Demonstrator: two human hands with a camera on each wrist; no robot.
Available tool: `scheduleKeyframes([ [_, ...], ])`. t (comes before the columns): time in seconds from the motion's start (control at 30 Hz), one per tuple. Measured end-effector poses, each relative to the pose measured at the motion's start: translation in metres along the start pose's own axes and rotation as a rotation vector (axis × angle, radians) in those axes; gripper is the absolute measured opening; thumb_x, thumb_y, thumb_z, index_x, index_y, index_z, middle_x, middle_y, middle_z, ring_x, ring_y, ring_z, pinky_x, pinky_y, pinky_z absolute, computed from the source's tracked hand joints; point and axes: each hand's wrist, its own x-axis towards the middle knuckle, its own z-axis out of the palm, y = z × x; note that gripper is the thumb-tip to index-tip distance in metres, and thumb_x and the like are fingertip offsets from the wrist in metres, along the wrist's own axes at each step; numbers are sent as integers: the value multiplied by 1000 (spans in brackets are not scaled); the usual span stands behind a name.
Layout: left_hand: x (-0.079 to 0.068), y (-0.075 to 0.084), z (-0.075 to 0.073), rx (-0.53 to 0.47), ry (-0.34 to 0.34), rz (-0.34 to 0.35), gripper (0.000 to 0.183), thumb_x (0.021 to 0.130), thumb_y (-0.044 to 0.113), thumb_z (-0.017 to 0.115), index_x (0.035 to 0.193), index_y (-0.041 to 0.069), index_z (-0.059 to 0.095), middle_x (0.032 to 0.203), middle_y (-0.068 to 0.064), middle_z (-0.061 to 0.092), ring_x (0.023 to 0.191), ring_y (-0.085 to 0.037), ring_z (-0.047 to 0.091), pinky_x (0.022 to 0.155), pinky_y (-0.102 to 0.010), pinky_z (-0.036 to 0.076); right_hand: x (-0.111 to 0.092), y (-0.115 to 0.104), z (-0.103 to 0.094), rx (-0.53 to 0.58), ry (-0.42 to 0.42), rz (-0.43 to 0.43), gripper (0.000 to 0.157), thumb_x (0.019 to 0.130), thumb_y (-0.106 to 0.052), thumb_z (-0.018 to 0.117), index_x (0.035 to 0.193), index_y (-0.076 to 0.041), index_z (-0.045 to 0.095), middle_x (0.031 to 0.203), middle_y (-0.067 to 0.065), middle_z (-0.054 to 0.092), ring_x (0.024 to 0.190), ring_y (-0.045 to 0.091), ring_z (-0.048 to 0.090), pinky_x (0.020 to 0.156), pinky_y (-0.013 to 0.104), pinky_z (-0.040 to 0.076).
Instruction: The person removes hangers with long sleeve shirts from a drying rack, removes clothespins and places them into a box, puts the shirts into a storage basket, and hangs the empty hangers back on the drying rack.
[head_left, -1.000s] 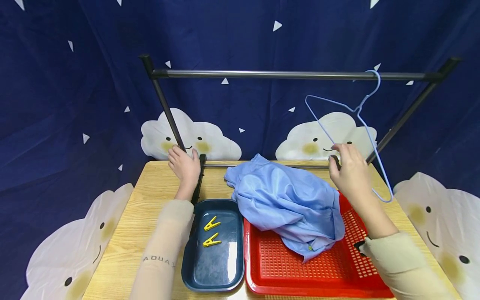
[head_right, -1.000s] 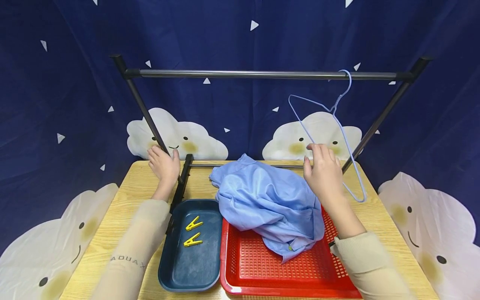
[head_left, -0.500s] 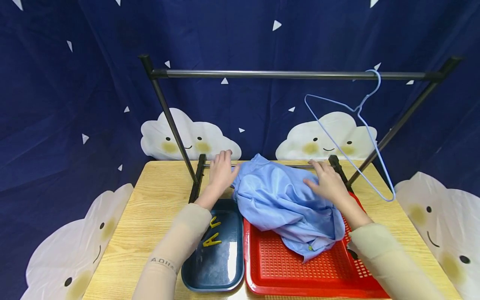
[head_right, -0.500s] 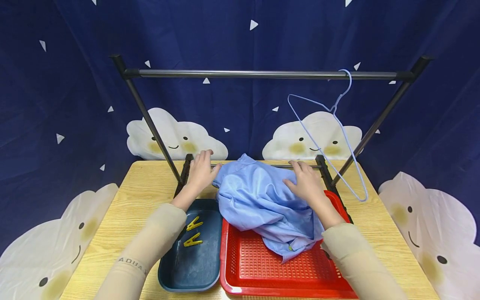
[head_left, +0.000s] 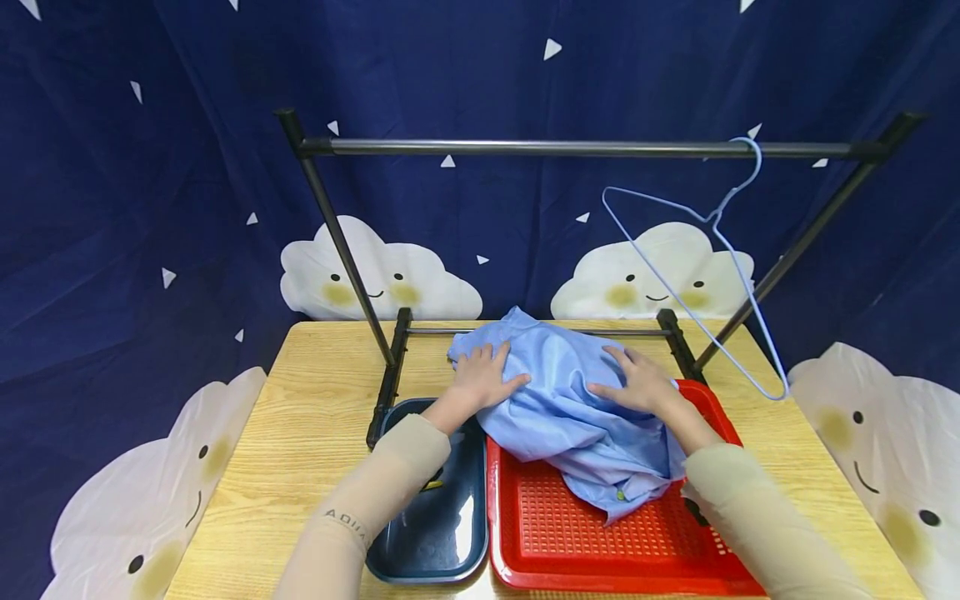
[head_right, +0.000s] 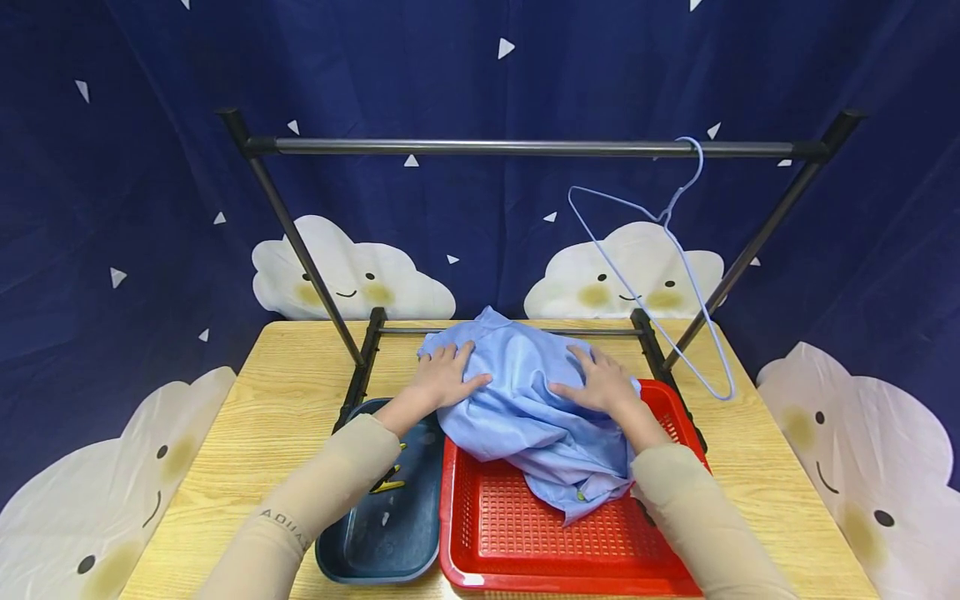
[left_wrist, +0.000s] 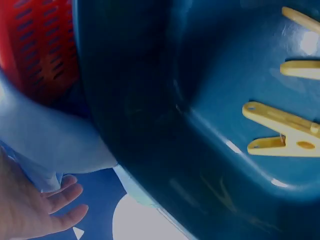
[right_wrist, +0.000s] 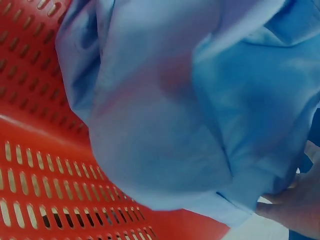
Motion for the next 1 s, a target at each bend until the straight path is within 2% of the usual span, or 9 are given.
scheduleKeyframes([
  [0.17,-1,4,8,-7,-51,-2,77,85,66,37,143,16,28,139,-15,39,126,-34,37,100,-52,28,3,1,7,-11,-31,6,81,80,-60,53,139,-8,34,133,35,36,115,56,37,90,67,27],
  [0.47,-1,8,15,-47,-73,18,70,90,58,37,143,13,29,137,-15,41,125,-33,38,101,-51,29,7,0,15,39,-90,31,73,84,-54,53,130,2,45,126,35,43,111,57,39,88,67,22],
  [0.7,0,10,16,-76,-92,27,66,91,54,37,142,13,29,139,-12,40,129,-28,35,103,-49,26,11,1,14,207,-105,87,72,82,-51,59,125,5,49,126,30,48,116,49,41,91,63,19],
  [0.8,0,11,16,-90,-90,35,63,93,52,36,142,12,29,138,-13,41,128,-28,36,103,-47,27,11,0,13,300,-108,122,69,81,-47,62,125,5,50,125,29,49,115,48,42,94,60,24],
  [1.0,-4,15,16,-108,-25,73,50,97,41,34,135,8,37,128,-14,49,120,-28,43,98,-45,33,11,-1,13,465,-97,208,68,79,-40,68,126,6,49,126,30,48,117,46,42,95,55,33],
])
